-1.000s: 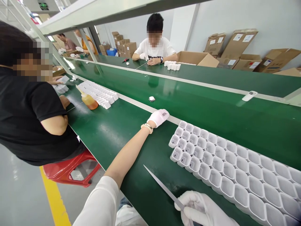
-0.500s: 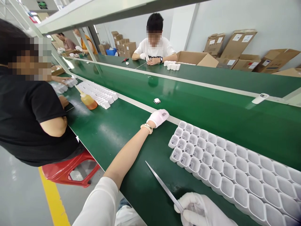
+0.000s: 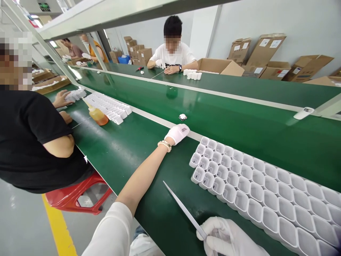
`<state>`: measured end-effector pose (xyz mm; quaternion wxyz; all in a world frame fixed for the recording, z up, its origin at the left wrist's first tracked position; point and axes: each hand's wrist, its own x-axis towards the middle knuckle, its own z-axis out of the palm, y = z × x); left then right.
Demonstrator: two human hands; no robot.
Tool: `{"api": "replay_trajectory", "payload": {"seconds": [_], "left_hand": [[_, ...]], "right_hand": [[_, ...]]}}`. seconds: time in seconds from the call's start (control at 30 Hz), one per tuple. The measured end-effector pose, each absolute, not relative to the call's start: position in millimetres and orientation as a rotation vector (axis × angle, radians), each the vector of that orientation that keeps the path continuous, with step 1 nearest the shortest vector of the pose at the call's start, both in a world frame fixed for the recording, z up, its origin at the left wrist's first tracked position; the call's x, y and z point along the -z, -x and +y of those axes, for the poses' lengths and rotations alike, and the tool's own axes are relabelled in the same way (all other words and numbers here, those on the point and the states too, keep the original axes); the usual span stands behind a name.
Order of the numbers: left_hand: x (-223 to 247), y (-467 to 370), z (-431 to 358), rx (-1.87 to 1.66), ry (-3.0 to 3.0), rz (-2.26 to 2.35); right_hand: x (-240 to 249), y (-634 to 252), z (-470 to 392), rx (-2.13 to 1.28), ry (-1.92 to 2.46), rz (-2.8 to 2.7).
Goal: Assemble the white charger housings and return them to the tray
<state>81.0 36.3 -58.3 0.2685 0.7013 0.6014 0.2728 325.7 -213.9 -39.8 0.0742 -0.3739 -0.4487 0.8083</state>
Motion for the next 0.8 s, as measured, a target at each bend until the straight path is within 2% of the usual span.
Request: {"api": "replay_trajectory", "payload": {"seconds": [0.8], "left_hand": [[58.4, -81.2, 32.6, -0.772, -1.883, 1.570]], "right_hand": [[46.9, -326.3, -212.8, -2.397, 1.204, -1.278]]}}
